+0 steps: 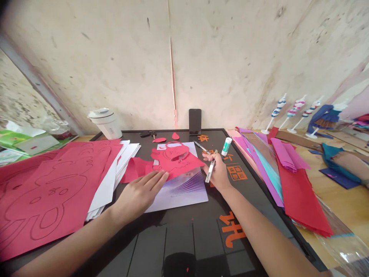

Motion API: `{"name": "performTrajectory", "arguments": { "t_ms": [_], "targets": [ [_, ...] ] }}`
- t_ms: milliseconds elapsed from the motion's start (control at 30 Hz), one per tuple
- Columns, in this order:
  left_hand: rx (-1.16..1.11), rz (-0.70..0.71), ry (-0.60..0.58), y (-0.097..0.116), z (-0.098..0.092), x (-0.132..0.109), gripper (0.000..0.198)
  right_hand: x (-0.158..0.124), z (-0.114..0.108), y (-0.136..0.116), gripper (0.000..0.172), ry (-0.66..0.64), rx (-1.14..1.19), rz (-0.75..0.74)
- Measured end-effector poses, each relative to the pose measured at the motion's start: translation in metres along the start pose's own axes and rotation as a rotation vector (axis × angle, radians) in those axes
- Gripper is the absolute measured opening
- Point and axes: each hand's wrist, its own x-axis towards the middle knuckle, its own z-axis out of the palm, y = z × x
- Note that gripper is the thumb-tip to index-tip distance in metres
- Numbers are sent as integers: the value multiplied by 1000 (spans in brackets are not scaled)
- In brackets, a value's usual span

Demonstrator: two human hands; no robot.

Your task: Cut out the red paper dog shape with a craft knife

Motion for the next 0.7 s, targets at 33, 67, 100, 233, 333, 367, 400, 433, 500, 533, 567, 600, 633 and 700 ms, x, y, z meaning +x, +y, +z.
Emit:
{"name": "performTrajectory", "arguments": {
  "t_ms": [33,67,100,233,333,367,400,433,500,533,567,600,633,700],
  "targets": [
    [-6,34,-27,3,-2,-9,55,1,0,4,35,8,20,46],
    [-8,70,-51,6,-3,-15,54,2,0,8,35,16,40,89],
    [-13,102,-68,8,-4,-20,53,3,0,11,36,28,65,125],
    [-73,79,-15,17,-1,-22,49,5,-2,11,41,111,220,183],
    [-163,6,40,20,4,-21,45,5,-5,1,42,103,273,172],
    [-195,7,47,20,5,-21,43,4,-6,-3,41,86,270,161],
    [-224,18,51,20,6,-23,42,3,-7,-7,39,71,264,149],
    [-245,33,52,19,6,-24,42,2,-7,-11,37,58,259,135],
    [-269,52,47,19,7,-26,40,-1,-8,-21,36,15,278,105],
    [-276,49,43,18,9,-26,39,-2,-8,-27,36,-28,300,86],
    [-281,44,40,18,10,-25,38,-3,-8,-34,35,-95,317,69],
    [-284,42,35,18,11,-23,37,-5,-8,-42,35,-189,328,51],
    [-282,42,29,18,12,-20,37,-7,-8,-49,34,-291,301,22],
    [-259,25,9,18,9,-14,34,-11,-7,-60,27,-491,134,-40]
  ]
}}
